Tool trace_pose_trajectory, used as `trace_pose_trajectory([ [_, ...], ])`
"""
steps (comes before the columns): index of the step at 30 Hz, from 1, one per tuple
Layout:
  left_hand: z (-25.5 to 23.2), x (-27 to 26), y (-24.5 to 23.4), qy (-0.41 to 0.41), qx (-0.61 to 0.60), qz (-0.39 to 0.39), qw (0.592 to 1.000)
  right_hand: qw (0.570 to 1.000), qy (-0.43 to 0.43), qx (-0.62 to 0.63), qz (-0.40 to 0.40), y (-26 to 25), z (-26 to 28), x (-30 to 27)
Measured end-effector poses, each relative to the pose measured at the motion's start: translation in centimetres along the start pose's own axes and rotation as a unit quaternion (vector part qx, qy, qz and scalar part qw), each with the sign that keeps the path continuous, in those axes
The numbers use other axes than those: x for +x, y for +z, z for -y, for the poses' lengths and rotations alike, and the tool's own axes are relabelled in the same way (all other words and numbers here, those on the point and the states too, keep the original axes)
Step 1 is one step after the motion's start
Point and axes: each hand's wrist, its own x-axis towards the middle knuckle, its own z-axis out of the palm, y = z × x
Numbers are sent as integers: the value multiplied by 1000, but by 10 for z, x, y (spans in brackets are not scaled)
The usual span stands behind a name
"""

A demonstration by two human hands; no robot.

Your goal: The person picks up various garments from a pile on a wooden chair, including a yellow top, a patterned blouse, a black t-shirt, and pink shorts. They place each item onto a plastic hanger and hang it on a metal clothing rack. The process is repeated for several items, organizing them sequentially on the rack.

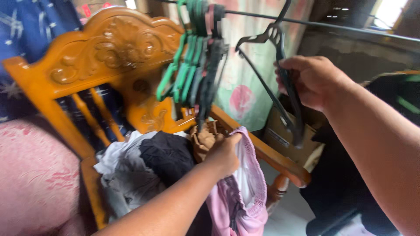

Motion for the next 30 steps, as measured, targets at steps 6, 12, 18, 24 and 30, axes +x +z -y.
trace_pose_trajectory([
  [6, 18, 31, 24, -13, 50, -61, 997, 973, 44, -214, -80, -82, 1, -75],
  [12, -20, 49, 21, -105, 156, -41, 981, 935, 83, -339, -55, -203, -17, -139],
  [18, -60, 50, 37, -80, 134, -63, 986, 930, 139, -335, -51, -275, -20, -201],
  [24, -107, 31, 45, -116, 181, -47, 975, 929, 129, -347, -32, -304, -22, -221],
  [30, -147, 7, 53, -81, 215, -19, 973, 864, 52, -499, 28, -281, -38, -210],
])
